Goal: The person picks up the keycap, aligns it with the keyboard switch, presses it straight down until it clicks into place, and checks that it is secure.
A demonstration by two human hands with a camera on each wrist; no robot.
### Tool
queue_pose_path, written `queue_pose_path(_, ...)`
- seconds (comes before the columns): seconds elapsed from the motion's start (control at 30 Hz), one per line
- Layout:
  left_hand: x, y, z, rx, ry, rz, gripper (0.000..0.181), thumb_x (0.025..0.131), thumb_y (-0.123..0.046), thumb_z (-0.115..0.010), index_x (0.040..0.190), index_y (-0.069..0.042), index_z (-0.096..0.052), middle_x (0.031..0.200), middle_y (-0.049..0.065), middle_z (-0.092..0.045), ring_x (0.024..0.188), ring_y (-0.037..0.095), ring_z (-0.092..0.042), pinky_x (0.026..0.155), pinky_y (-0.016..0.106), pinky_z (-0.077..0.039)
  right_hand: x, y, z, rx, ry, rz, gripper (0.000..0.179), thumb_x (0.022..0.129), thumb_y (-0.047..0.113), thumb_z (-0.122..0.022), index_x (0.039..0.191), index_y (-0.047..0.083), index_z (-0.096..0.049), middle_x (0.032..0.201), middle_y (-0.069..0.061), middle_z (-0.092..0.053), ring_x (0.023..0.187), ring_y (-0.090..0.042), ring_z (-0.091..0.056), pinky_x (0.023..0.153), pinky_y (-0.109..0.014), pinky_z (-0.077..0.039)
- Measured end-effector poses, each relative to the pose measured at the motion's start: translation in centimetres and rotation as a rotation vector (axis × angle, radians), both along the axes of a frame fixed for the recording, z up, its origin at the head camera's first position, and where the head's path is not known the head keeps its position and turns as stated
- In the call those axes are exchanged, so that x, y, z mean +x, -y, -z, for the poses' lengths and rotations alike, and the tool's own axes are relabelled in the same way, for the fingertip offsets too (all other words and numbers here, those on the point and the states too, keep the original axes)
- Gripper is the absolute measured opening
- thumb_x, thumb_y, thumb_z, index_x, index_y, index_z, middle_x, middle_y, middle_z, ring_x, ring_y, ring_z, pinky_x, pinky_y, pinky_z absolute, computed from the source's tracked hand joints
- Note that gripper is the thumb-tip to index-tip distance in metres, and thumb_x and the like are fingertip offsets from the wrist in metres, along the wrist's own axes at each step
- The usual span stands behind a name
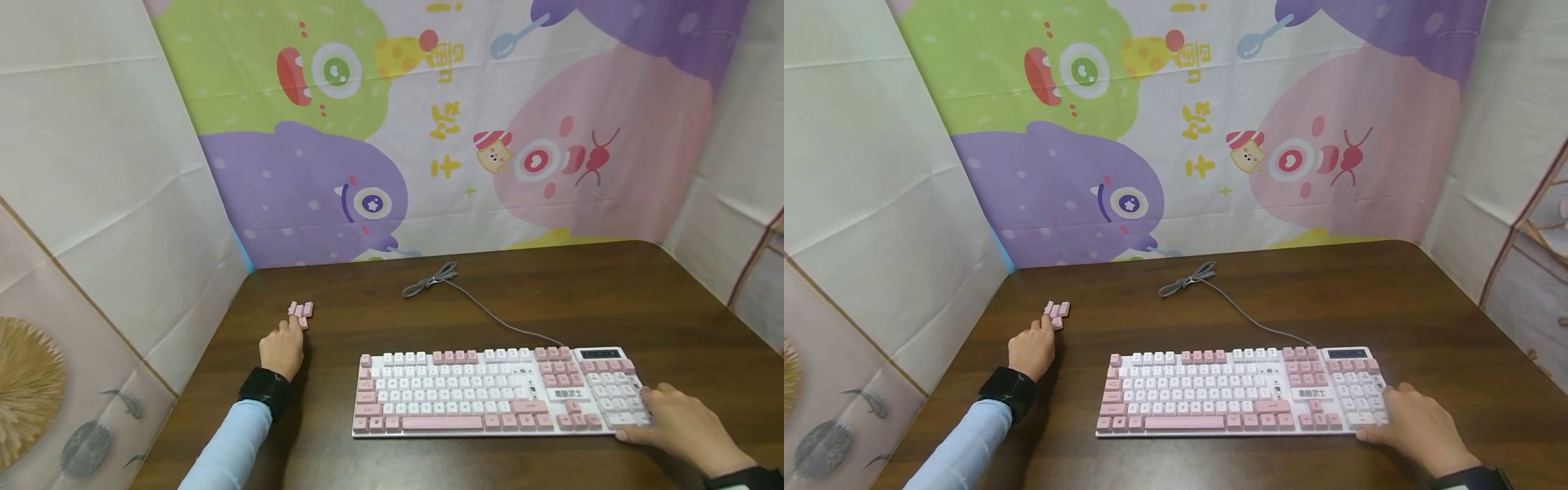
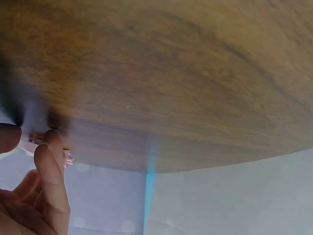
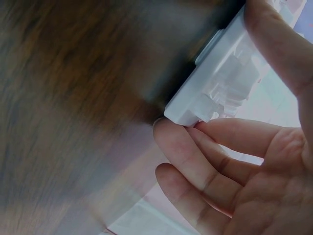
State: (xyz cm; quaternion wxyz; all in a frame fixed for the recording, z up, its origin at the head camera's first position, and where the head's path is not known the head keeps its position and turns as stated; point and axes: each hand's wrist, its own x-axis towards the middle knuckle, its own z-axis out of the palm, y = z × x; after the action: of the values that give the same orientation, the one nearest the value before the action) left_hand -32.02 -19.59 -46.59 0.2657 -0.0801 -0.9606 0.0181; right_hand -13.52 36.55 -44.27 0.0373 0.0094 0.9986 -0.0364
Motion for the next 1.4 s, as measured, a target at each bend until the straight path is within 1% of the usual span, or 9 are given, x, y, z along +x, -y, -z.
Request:
queue_pose_path(0.27,0.1,-0.1,0.0,0.002,0.090,-0.046,0.013,0.080,-0.003,-0.056,0.079,0.009,-0.060,0.073,0.023,-0.056,0.058,0.037,-0.060,0.047,0.049,-0.047,-0.2,0.1,0.0,0.003,0.031,0.023,0.097,0.058,0.066,-0.070,0.109,-0.015,-0.056,0.081,-0.016,-0.056,0.067,-0.027,-0.055,0.056,-0.044,-0.044)
queue_pose_path(0.4,0.2,-0.5,0.0,0.004,0.092,-0.036,0.012,0.080,-0.004,-0.056,0.079,0.008,-0.061,0.072,0.021,-0.056,0.057,0.036,-0.059,0.046,0.048,-0.047,-0.1,-0.1,0.0,-0.002,0.014,0.019,0.096,0.058,0.065,-0.070,0.108,-0.015,-0.056,0.081,-0.016,-0.056,0.066,-0.028,-0.055,0.054,-0.045,-0.044)
queue_pose_path(0.5,0.0,-0.7,0.0,0.012,0.064,-0.016,0.012,0.080,-0.004,-0.056,0.081,0.007,-0.060,0.071,0.020,-0.057,0.056,0.035,-0.058,0.045,0.048,-0.046,-0.1,-0.1,-0.2,-0.004,-0.001,0.018,0.094,0.058,0.064,-0.071,0.107,-0.014,-0.057,0.080,-0.016,-0.056,0.066,-0.028,-0.055,0.054,-0.045,-0.044)
queue_pose_path(0.67,-0.5,-0.3,0.4,0.051,-0.024,0.017,0.016,0.084,-0.008,-0.057,0.088,0.008,-0.057,0.070,0.021,-0.058,0.053,0.037,-0.058,0.043,0.048,-0.044,0.0,0.2,-0.2,-0.009,-0.015,0.015,0.091,0.058,0.062,-0.072,0.106,-0.014,-0.058,0.079,-0.015,-0.056,0.066,-0.029,-0.055,0.054,-0.045,-0.043)
queue_pose_path(0.73,-0.7,0.0,0.5,0.066,-0.033,0.026,0.018,0.086,-0.010,-0.059,0.088,0.008,-0.056,0.071,0.021,-0.058,0.053,0.037,-0.058,0.043,0.048,-0.043,0.1,0.3,-0.2,-0.012,-0.020,0.012,0.090,0.058,0.062,-0.072,0.106,-0.013,-0.058,0.079,-0.014,-0.056,0.066,-0.029,-0.056,0.054,-0.045,-0.044)
queue_pose_path(0.87,-1.0,0.7,0.7,0.066,0.008,0.040,0.017,0.087,-0.012,-0.059,0.087,0.005,-0.056,0.075,0.020,-0.061,0.056,0.037,-0.059,0.043,0.048,-0.043,0.0,0.5,-0.2,-0.009,-0.017,0.003,0.090,0.059,0.061,-0.072,0.106,-0.015,-0.058,0.080,-0.015,-0.056,0.067,-0.028,-0.056,0.055,-0.045,-0.044)
queue_pose_path(1.1,-1.0,1.0,0.5,0.030,0.073,0.046,0.022,0.084,-0.010,-0.062,0.100,0.005,-0.062,0.085,0.023,-0.063,0.063,0.037,-0.061,0.047,0.048,-0.046,0.0,0.5,-0.2,-0.006,0.006,0.014,0.094,0.059,0.063,-0.071,0.107,-0.015,-0.057,0.080,-0.015,-0.056,0.067,-0.026,-0.055,0.056,-0.044,-0.044)
queue_pose_path(1.3,-0.9,0.6,-0.1,0.044,0.129,0.051,0.021,0.078,-0.014,-0.070,0.087,0.003,-0.064,0.080,0.021,-0.064,0.063,0.038,-0.062,0.048,0.048,-0.047,0.3,0.6,-0.3,-0.014,-0.010,0.011,0.090,0.059,0.061,-0.073,0.107,-0.014,-0.057,0.078,-0.013,-0.055,0.066,-0.026,-0.054,0.055,-0.043,-0.043)
queue_pose_path(1.4,-0.7,0.2,-0.6,0.073,0.157,0.063,0.028,0.075,-0.025,-0.075,0.071,-0.001,-0.061,0.065,0.015,-0.061,0.055,0.033,-0.059,0.043,0.043,-0.042,0.5,0.7,-0.6,-0.018,-0.021,0.009,0.088,0.059,0.059,-0.074,0.106,-0.014,-0.057,0.078,-0.013,-0.055,0.065,-0.026,-0.054,0.054,-0.043,-0.042)
